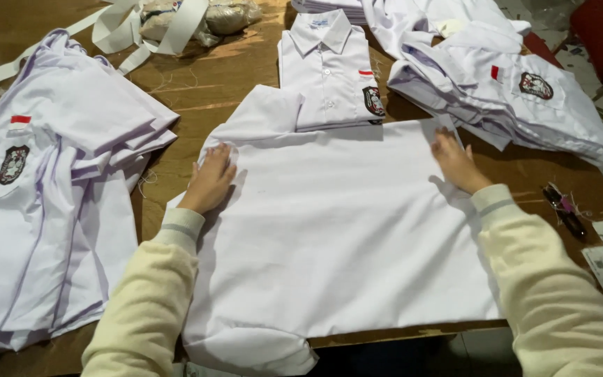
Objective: Buttoning and neatly folding a white school uniform shirt on a factory work table.
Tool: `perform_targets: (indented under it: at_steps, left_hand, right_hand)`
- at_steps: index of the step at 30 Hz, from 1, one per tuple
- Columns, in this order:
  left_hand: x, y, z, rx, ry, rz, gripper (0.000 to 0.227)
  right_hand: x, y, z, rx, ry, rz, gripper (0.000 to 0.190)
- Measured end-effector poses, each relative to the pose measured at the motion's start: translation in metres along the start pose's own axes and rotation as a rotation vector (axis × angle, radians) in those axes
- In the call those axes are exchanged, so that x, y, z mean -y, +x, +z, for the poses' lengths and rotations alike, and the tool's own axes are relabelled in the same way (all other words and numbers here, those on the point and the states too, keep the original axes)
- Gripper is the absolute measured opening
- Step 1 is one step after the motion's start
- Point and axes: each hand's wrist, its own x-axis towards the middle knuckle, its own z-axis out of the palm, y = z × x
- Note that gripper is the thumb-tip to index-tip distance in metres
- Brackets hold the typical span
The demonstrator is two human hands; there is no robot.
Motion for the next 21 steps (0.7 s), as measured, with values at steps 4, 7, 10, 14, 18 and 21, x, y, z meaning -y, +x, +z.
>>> perform_targets:
  at_steps: [4, 7, 10, 14, 18, 21]
  left_hand:
    - [-0.028, -0.065, -0.051, -0.227, -0.313, 0.104, 0.059]
    - [-0.04, -0.137, -0.051, -0.24, -0.16, 0.03, 0.059]
    - [-0.035, -0.181, -0.014, -0.16, -0.005, -0.083, 0.065]
    - [-0.027, -0.204, 0.016, -0.168, 0.137, -0.14, 0.074]
    - [-0.029, -0.204, 0.008, -0.081, 0.112, -0.191, 0.075]
    - [-0.024, -0.213, 0.001, -0.049, 0.047, -0.149, 0.073]
  right_hand:
    - [0.0, -0.061, -0.043, -0.255, 0.493, -0.063, 0.067]
    - [0.024, -0.136, -0.046, -0.201, 0.298, -0.028, 0.073]
    - [0.017, -0.173, -0.002, -0.019, 0.053, -0.009, 0.083]
    - [0.002, -0.183, 0.023, 0.037, -0.193, 0.016, 0.083]
    - [-0.007, -0.185, 0.017, 0.039, -0.155, -0.005, 0.081]
    - [-0.016, -0.191, 0.006, 0.057, -0.061, -0.095, 0.085]
